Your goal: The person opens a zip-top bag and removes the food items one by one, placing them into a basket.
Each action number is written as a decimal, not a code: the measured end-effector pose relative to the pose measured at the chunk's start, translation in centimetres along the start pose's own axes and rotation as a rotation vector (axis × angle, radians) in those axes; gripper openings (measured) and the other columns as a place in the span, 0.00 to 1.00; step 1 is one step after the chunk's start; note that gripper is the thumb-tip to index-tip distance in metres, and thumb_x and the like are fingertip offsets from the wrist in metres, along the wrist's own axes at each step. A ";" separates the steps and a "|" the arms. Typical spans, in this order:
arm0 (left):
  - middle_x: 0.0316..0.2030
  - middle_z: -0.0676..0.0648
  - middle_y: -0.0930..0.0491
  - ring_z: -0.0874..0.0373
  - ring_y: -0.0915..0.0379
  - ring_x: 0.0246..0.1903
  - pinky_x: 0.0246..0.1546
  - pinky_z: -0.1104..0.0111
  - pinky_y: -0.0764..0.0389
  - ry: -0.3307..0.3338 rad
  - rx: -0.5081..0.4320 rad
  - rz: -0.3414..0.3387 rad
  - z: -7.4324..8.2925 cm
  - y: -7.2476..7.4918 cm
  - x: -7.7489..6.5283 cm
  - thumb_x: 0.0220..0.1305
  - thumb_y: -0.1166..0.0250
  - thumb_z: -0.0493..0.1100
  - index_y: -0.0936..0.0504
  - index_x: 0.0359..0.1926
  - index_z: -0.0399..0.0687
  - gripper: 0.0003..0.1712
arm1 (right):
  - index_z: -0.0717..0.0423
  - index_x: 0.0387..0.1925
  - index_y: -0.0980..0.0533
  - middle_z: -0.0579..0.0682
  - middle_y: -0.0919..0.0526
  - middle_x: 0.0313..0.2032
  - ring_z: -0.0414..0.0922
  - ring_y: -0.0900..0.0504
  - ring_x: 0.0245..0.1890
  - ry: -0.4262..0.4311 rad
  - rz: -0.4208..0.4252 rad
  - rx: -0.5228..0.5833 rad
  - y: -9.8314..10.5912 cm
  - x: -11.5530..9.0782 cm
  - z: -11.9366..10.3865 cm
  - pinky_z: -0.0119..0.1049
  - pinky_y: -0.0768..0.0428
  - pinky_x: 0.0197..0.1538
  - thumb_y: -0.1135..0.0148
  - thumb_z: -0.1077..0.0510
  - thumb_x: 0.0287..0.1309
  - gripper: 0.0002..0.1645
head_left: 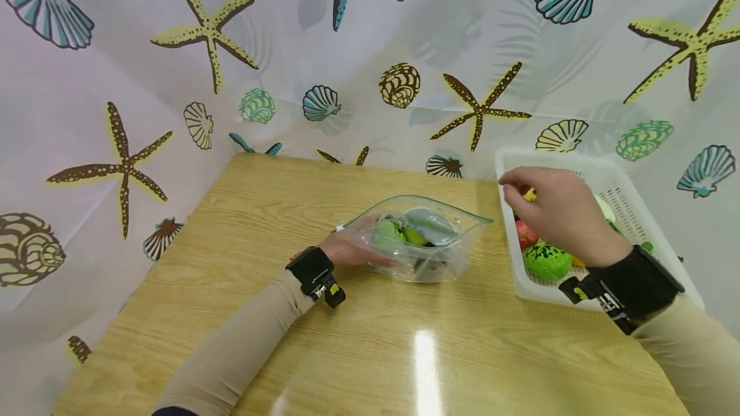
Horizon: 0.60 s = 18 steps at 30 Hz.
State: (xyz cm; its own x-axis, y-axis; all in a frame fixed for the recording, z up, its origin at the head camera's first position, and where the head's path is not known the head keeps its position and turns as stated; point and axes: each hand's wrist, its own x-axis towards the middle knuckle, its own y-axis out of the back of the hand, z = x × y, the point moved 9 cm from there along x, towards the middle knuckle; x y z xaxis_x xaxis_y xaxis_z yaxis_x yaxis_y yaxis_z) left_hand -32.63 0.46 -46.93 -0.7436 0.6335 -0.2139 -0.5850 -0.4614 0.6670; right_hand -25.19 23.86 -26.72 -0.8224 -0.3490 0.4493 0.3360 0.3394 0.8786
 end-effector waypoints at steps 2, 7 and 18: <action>0.72 0.40 0.55 0.48 0.57 0.66 0.64 0.48 0.43 -0.003 -0.012 -0.002 0.4 0.1 -0.2 0.48 0.29 0.60 0.55 0.74 0.42 0.63 | 0.55 0.38 0.18 0.47 0.15 0.31 0.38 0.23 0.29 0.109 0.018 0.036 0.1 0.5 -3.2 0.42 0.22 0.29 0.44 0.60 0.60 0.10; 0.71 0.39 0.54 0.46 0.55 0.66 0.64 0.48 0.43 0.007 -0.066 -0.006 0.6 0.1 -0.4 0.48 0.28 0.59 0.55 0.74 0.40 0.63 | 0.52 0.48 0.20 0.45 0.17 0.43 0.38 0.23 0.43 0.262 -0.245 0.177 -2.8 0.7 -8.3 0.43 0.20 0.41 0.45 0.59 0.64 0.13; 0.70 0.45 0.45 0.48 0.53 0.65 0.61 0.45 0.40 0.053 0.104 0.056 -0.9 0.4 -0.1 0.39 0.30 0.70 0.51 0.74 0.52 0.66 | 0.51 0.56 0.24 0.47 0.20 0.51 0.39 0.26 0.50 0.289 -0.755 0.314 -10.9 0.3 -9.5 0.40 0.23 0.51 0.58 0.66 0.70 0.21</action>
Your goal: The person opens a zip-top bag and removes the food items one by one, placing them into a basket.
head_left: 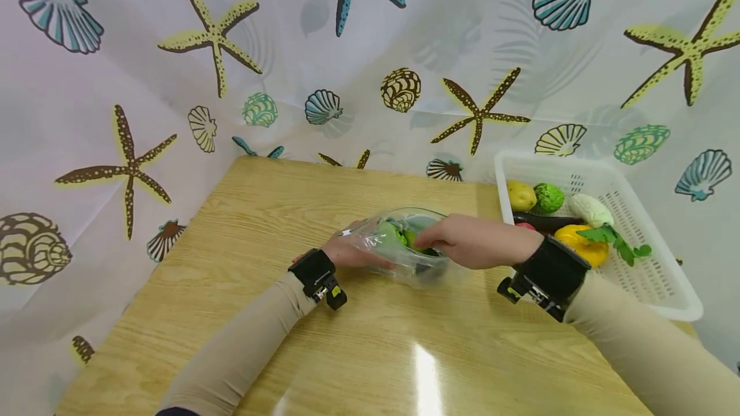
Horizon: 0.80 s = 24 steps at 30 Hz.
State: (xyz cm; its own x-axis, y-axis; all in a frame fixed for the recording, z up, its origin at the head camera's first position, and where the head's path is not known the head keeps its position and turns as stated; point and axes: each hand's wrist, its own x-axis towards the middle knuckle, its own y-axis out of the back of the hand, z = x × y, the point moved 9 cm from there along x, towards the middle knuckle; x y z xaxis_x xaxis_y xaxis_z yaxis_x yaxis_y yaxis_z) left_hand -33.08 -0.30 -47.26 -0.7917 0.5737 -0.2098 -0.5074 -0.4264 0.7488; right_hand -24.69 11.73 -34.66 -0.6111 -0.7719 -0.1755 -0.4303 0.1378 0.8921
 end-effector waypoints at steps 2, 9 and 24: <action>0.66 0.44 0.39 0.50 0.46 0.62 0.59 0.48 0.36 -0.031 0.021 0.028 0.0 0.1 0.2 0.38 0.29 0.70 0.46 0.73 0.51 0.64 | 0.48 0.56 0.24 0.43 0.20 0.49 0.37 0.25 0.46 -0.002 -0.062 -0.005 -1.0 0.6 0.6 0.38 0.23 0.48 0.58 0.65 0.71 0.21; 0.50 0.45 0.24 0.54 0.31 0.48 0.50 0.56 0.25 -0.281 0.040 0.138 1.9 1.0 0.1 0.40 0.24 0.58 0.30 0.61 0.46 0.47 | 0.48 0.56 0.24 0.45 0.19 0.43 0.39 0.28 0.31 -0.049 -0.151 -0.110 -2.6 2.1 2.2 0.35 0.28 0.34 0.57 0.67 0.65 0.24; 0.54 0.43 0.27 0.53 0.35 0.51 0.53 0.55 0.28 -0.308 0.173 0.116 1.7 0.5 0.3 0.39 0.22 0.57 0.34 0.64 0.44 0.52 | 0.50 0.31 0.22 0.43 0.26 0.21 0.41 0.33 0.22 -0.125 -0.042 -0.347 -1.4 2.8 2.6 0.34 0.32 0.25 0.43 0.71 0.51 0.13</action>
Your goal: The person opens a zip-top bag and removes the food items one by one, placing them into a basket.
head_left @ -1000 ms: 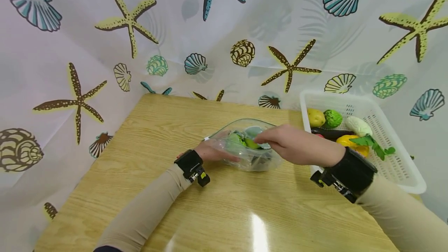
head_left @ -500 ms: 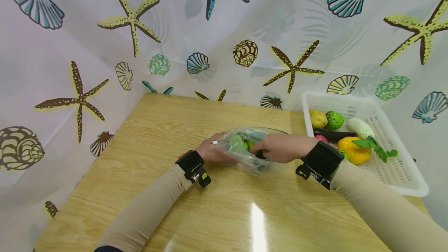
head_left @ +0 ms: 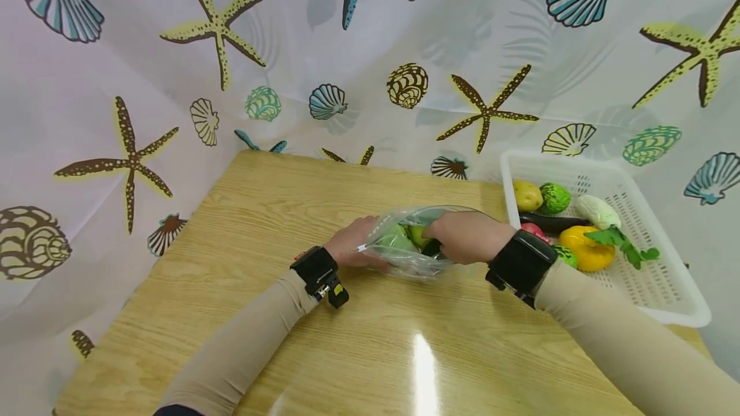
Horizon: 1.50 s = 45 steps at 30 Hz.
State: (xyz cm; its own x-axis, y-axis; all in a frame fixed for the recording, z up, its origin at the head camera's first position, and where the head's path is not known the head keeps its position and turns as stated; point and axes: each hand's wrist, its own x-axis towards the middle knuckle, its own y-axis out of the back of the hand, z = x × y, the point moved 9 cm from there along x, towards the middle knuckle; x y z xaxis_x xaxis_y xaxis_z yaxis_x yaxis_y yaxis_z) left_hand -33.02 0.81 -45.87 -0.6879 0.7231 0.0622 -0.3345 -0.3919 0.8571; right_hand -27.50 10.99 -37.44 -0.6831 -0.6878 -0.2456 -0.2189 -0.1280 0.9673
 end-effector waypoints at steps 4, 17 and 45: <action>0.56 0.41 0.28 0.50 0.37 0.54 0.56 0.54 0.31 -0.020 0.028 -0.006 0.2 0.1 -0.2 0.41 0.23 0.57 0.37 0.66 0.42 0.54 | 0.48 0.22 0.25 0.42 0.30 0.18 0.40 0.35 0.20 -0.006 0.047 -0.020 -0.3 0.2 0.3 0.33 0.33 0.24 0.43 0.72 0.50 0.15; 0.55 0.40 0.29 0.48 0.36 0.53 0.54 0.53 0.29 -0.006 0.075 -0.028 0.2 -0.3 -0.2 0.42 0.23 0.57 0.39 0.68 0.42 0.55 | 0.49 0.14 0.32 0.45 0.32 0.16 0.40 0.37 0.17 0.056 0.053 -0.188 -1.8 0.8 0.0 0.33 0.32 0.21 0.38 0.71 0.51 0.19; 0.52 0.38 0.28 0.46 0.34 0.51 0.52 0.53 0.27 0.006 0.166 -0.032 0.3 -0.5 0.0 0.46 0.28 0.64 0.38 0.65 0.38 0.54 | 0.47 0.17 0.34 0.45 0.32 0.23 0.41 0.37 0.19 0.011 0.085 -0.133 -1.9 0.4 0.2 0.33 0.37 0.21 0.33 0.57 0.46 0.16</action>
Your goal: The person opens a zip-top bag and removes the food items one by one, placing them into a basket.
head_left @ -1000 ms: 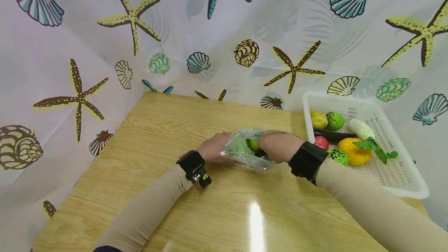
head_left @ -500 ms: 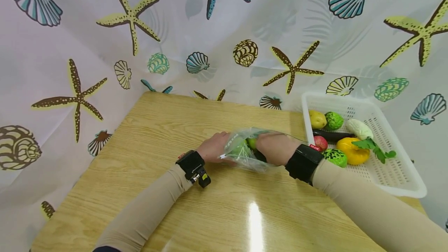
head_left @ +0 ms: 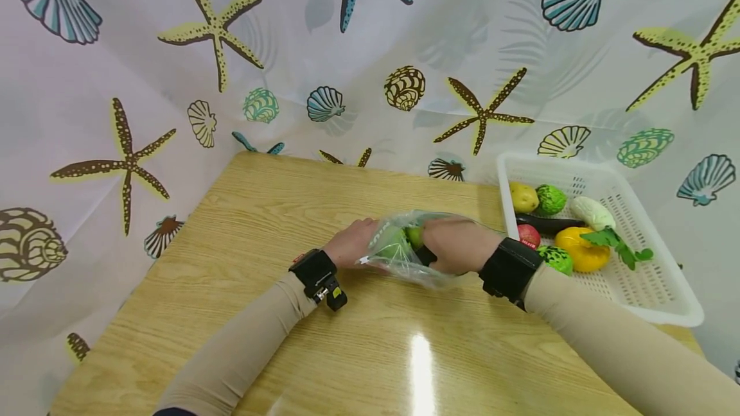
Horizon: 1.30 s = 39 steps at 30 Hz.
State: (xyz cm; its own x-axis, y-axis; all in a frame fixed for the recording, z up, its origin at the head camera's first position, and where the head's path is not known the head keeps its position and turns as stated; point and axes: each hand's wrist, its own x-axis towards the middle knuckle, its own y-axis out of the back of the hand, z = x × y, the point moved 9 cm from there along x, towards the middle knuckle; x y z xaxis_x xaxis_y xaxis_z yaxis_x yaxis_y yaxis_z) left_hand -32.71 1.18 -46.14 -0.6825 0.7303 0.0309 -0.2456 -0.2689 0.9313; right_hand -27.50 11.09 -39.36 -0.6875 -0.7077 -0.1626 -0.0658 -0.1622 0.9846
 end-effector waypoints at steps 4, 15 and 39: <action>0.53 0.39 0.28 0.47 0.35 0.52 0.54 0.54 0.28 -0.025 -0.028 0.017 0.1 0.0 0.0 0.42 0.26 0.63 0.37 0.65 0.38 0.55 | 0.46 0.17 0.33 0.42 0.34 0.19 0.39 0.37 0.18 -0.038 0.003 0.039 0.7 -0.2 0.7 0.33 0.37 0.20 0.32 0.51 0.47 0.17; 0.53 0.42 0.27 0.50 0.34 0.51 0.50 0.52 0.25 0.059 -0.141 0.016 -0.5 -0.3 -0.1 0.39 0.25 0.63 0.34 0.65 0.45 0.54 | 0.54 0.29 0.28 0.45 0.30 0.23 0.40 0.34 0.20 -0.110 0.147 0.126 5.3 -2.8 1.4 0.33 0.35 0.22 0.39 0.53 0.50 0.10; 0.50 0.40 0.27 0.50 0.34 0.47 0.50 0.54 0.26 -0.023 -0.103 0.038 0.7 0.3 -0.3 0.43 0.26 0.62 0.32 0.62 0.39 0.50 | 0.73 0.49 0.25 0.55 0.16 0.32 0.43 0.23 0.25 -0.609 0.010 0.279 1.9 -23.2 13.6 0.42 0.22 0.26 0.36 0.54 0.53 0.28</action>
State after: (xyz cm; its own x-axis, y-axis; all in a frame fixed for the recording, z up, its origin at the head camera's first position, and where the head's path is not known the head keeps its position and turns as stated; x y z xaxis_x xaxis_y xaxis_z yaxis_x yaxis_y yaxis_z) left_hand -32.13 1.31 -45.61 -0.6772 0.7320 0.0750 -0.2901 -0.3591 0.8871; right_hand -21.49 36.54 -32.81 -0.9690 -0.1809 -0.1684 -0.1857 0.0836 0.9790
